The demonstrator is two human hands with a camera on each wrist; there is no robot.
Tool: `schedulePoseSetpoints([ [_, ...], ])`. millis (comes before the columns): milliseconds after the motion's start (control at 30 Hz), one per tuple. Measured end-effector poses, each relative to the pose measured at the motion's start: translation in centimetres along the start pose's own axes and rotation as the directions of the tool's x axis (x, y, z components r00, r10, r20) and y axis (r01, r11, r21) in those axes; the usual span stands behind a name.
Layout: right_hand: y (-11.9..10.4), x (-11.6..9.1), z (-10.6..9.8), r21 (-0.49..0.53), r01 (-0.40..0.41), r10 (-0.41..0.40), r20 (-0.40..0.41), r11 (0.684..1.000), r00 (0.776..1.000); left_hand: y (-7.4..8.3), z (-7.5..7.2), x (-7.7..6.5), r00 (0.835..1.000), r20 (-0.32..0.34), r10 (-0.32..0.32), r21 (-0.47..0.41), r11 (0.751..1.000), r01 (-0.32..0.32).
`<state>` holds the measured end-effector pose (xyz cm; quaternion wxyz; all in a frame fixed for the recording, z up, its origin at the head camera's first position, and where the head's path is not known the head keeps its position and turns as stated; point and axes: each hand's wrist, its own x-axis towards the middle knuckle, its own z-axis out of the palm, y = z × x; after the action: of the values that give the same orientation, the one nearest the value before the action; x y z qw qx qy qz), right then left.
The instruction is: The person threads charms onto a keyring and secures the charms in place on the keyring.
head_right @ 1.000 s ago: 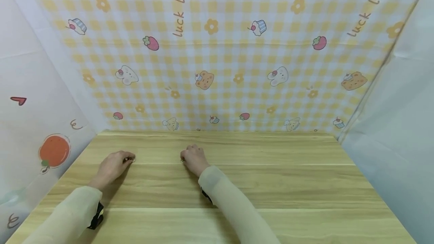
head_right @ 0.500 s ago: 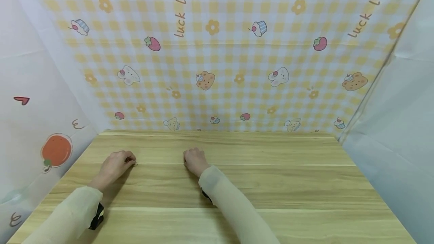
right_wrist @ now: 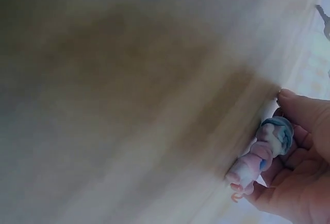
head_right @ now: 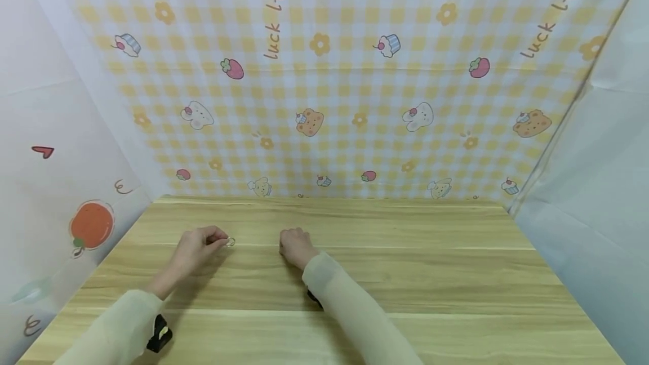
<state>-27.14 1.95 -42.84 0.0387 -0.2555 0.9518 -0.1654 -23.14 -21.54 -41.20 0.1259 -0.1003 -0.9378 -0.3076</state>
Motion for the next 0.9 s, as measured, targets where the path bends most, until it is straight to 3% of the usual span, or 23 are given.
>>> schedulePoseSetpoints([
  [67,0.4,-0.5,0.0,0.050,0.030,-0.029,-0.032,0.998,0.999,1.0,0.7,-0.2,1.000,-0.003,-0.009,-0.053,0.999,0.009],
  [167,0.8,-1.5,-0.2,0.209,0.087,-0.069,-0.096,0.974,0.993,2.5,1.4,-0.6,1.000,-0.023,-0.007,-0.117,0.993,0.005],
  [233,0.8,-2.5,-0.6,0.348,0.131,-0.088,-0.135,0.928,0.987,3.6,1.8,-0.8,0.999,-0.033,-0.008,-0.148,0.989,0.003],
  [300,0.5,-3.8,-1.1,0.493,0.170,-0.094,-0.176,0.853,0.980,4.7,2.2,-1.1,0.999,-0.038,-0.010,-0.189,0.982,0.003],
  [400,-0.1,-5.6,-1.9,0.630,0.223,-0.078,-0.250,0.744,0.965,6.5,2.7,-1.6,1.000,-0.020,-0.022,-0.257,0.966,0.016],
  [467,-0.2,-6.8,-2.3,0.683,0.237,-0.035,-0.296,0.691,0.955,7.8,3.1,-1.9,1.000,-0.005,-0.026,-0.308,0.951,0.023],
  [567,-0.3,-8.2,-2.5,0.716,0.242,0.033,-0.348,0.655,0.937,9.5,3.8,-2.5,1.000,-0.004,-0.028,-0.380,0.925,0.024],
  [633,-0.2,-8.9,-2.6,0.696,0.275,0.041,-0.401,0.663,0.915,10.5,4.2,-2.8,1.000,-0.015,-0.018,-0.423,0.906,0.010],
  [700,0.1,-9.4,-2.6,0.616,0.339,0.002,-0.484,0.712,0.875,11.3,4.5,-3.0,1.000,-0.018,-0.009,-0.460,0.888,-0.001],
  [833,0.7,-10.2,-2.4,0.367,0.446,-0.126,-0.640,0.816,0.758,12.4,5.0,-3.4,1.000,-0.004,0.002,-0.508,0.861,-0.004],
  [900,1.0,-10.5,-2.3,0.284,0.474,-0.169,-0.685,0.833,0.709,12.8,5.2,-3.5,1.000,-0.002,0.005,-0.513,0.859,-0.005],
])
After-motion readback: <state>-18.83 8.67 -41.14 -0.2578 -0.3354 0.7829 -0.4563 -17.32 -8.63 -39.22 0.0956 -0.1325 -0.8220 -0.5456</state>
